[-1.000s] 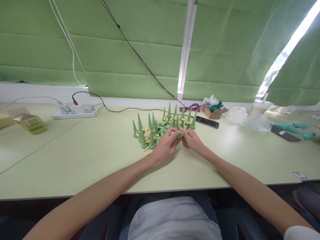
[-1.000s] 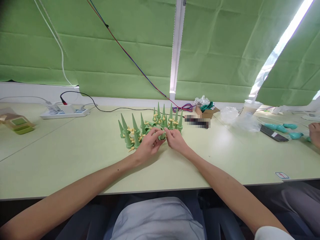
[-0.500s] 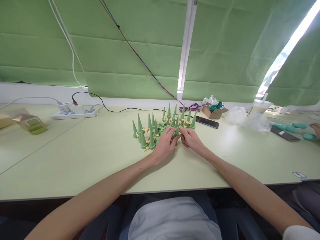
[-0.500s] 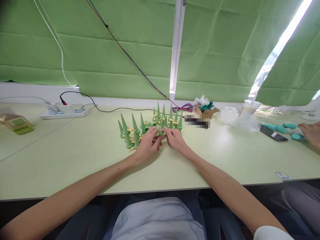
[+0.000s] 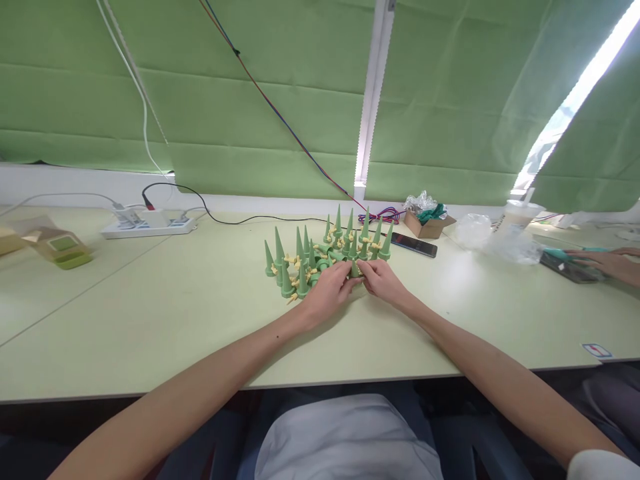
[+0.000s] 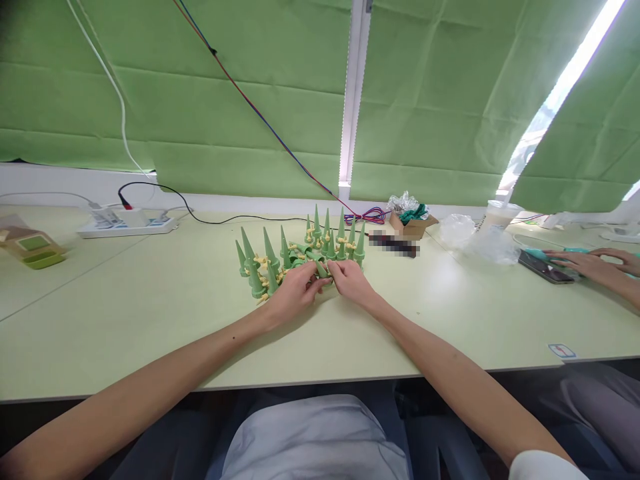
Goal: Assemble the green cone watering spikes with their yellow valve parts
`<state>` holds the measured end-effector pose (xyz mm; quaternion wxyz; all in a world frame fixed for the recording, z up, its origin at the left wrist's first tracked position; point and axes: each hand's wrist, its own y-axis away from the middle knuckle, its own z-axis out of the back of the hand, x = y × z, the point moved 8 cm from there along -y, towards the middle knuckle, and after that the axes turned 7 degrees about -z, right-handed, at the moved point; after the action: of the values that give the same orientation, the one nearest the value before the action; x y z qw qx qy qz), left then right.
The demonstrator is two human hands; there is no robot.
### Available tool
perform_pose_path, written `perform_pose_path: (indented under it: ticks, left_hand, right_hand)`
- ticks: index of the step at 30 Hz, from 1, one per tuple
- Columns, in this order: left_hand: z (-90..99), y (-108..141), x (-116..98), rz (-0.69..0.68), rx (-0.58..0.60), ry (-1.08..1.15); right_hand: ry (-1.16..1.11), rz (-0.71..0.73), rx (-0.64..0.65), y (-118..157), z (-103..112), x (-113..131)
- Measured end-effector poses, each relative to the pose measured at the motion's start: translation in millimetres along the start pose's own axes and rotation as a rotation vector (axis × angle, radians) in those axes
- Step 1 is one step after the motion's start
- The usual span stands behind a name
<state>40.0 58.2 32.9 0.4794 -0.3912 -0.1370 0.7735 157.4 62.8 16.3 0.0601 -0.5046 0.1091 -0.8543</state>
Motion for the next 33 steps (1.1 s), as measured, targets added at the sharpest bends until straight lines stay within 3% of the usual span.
perform_pose_path:
  ticks: [4, 9, 14, 20, 25, 33]
  left_hand:
    - [-1.7, 0.8, 4.9, 0.113, 0.013, 0.141]
    - [-13.8, 4.9, 15.9, 0.317, 0.051, 0.514]
    - [-20.7, 6.1, 20.1, 0.43, 0.064, 0.774]
    - [-36.0, 13.7, 28.2, 0.687, 0.061, 1.188]
    - [-35.5, 12.6, 28.2, 0.673, 0.032, 1.197]
    - [-22.7, 10.1, 27.2, 0.62, -0.127, 1.064]
  right_hand:
    - [0.048, 0.05, 0.016, 0.0, -0.1, 4.4]
    - [0.057, 0.047, -0.001, -0.9, 1.7, 3.6]
    - [0.041, 0.065, 0.024, 0.4, 1.7, 5.2]
    - [0.024, 0.077, 0.046, 3.8, 0.2, 10.0]
    - [-0.01, 0.068, 0.005, 3.7, -0.2, 8.4]
    - [0.026, 0.115, -0.044, 7.3, 0.7, 16.7]
